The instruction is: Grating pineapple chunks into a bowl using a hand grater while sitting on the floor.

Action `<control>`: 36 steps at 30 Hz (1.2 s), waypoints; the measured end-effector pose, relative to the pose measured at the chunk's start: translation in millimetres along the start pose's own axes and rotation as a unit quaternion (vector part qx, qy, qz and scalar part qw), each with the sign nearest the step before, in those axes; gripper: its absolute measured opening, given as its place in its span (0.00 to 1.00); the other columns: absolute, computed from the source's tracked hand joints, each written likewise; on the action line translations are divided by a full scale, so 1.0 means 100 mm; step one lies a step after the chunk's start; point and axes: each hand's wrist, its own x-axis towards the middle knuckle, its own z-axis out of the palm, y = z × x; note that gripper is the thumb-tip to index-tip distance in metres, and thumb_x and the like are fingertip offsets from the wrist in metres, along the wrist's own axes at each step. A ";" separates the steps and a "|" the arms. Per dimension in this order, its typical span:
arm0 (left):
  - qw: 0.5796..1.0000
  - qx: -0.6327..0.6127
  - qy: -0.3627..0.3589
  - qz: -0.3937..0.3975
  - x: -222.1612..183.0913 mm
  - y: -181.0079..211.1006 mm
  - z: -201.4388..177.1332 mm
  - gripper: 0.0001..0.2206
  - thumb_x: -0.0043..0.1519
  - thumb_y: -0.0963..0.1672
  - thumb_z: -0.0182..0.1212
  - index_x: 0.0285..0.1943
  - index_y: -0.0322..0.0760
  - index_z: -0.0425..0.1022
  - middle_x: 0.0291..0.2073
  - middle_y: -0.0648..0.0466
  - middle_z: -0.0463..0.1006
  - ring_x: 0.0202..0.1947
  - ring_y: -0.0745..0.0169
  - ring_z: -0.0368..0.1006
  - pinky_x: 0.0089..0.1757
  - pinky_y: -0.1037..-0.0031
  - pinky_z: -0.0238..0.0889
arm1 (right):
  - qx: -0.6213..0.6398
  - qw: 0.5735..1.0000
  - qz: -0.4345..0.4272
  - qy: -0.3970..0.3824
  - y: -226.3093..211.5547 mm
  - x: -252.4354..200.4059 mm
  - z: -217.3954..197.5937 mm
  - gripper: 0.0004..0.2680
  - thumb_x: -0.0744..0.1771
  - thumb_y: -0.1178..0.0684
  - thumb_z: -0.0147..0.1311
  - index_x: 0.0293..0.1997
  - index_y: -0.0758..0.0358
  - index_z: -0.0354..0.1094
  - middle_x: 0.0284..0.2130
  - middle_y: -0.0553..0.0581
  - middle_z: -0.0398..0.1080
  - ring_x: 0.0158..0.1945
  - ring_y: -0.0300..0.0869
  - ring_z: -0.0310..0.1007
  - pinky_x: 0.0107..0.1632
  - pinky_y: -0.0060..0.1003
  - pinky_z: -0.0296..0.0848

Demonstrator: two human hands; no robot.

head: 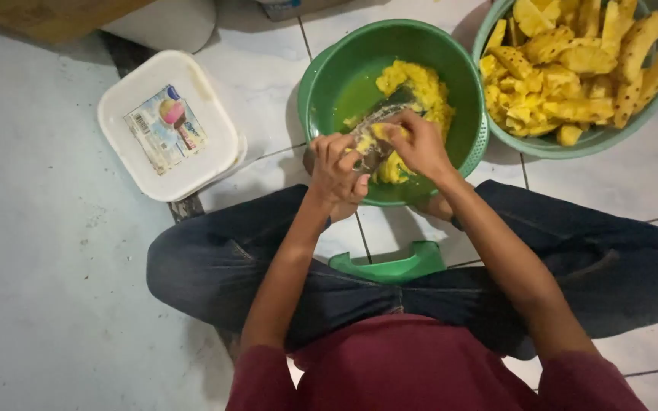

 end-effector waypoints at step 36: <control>0.998 0.010 0.002 0.065 -0.47 -0.15 0.37 0.29 0.58 0.65 0.52 0.44 0.43 0.74 0.44 0.47 0.72 0.44 0.46 0.68 0.46 0.54 0.61 | -0.056 0.997 -0.004 -0.061 0.43 -0.11 -0.43 0.10 0.71 0.50 0.53 0.58 0.50 0.73 0.35 0.64 0.78 0.43 0.65 0.76 0.49 0.59 0.71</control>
